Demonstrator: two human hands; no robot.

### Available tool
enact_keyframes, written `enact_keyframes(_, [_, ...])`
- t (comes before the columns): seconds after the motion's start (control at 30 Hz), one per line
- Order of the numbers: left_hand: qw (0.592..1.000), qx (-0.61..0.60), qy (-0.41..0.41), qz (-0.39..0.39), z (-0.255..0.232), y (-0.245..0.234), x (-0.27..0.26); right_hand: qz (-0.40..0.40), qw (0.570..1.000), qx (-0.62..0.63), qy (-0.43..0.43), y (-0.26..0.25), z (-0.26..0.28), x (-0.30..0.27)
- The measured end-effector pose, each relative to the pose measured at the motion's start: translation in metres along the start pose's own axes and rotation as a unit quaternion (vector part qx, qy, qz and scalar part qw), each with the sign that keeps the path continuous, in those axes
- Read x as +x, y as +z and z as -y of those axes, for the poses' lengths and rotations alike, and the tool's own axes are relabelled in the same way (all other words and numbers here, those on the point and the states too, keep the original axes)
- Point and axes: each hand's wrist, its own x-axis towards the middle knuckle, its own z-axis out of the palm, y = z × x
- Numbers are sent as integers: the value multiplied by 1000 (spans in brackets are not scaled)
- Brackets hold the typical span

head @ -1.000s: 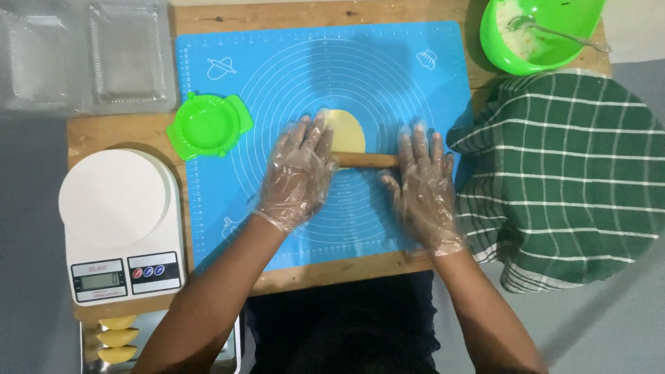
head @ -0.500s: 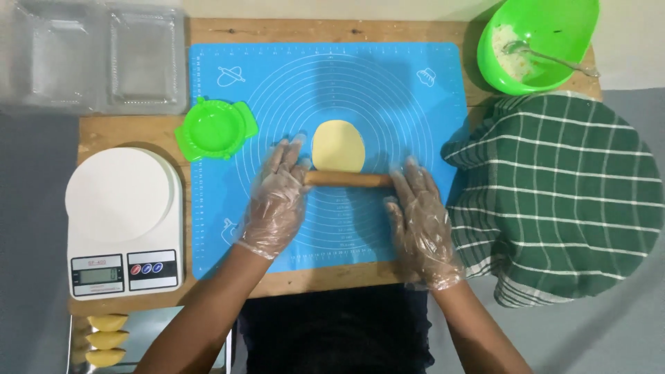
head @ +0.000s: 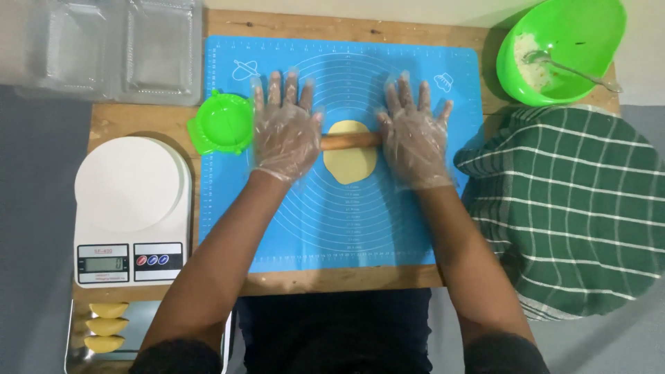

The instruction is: Rolling out a small piece of dough into a flat circle using a rolling pin on a silicone mat.

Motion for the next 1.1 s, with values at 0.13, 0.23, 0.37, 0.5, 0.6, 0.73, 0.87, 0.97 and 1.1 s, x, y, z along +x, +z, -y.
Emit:
enact_keyframes(0.13, [997, 24, 48, -54, 13, 24, 23, -2, 996, 86, -8, -11, 2, 13])
enact_keyframes(0.23, [997, 20, 48, -48, 12, 22, 12, -27, 997, 67, -21, -6, 0, 6])
enact_keyframes(0.37, [997, 26, 68, -23, -7, -14, -25, -10, 997, 53, -49, -3, -4, -26])
enact_keyframes(0.5, [995, 11, 65, 81, -18, -38, -58, 21, 998, -3, -57, 7, -10, -64])
enact_keyframes(0.6, [992, 15, 94, 80, -23, -43, -77, 1, 998, -28, -63, 21, -16, -90])
enact_keyframes(0.73, [989, 22, 124, 83, -19, -38, -98, -8, 997, -23, -70, 42, -28, -104])
enact_keyframes(0.87, [986, -9, 124, 108, -18, -31, -110, 3, 997, 4, -80, 34, -29, -116])
enact_keyframes(0.97, [984, -24, 136, 115, -16, -26, -117, -9, 996, 19, -83, 42, -34, -118])
enact_keyframes(1.1, [982, -76, 127, 120, -25, -62, -125, -76, 989, 47, -121, 71, -45, -110])
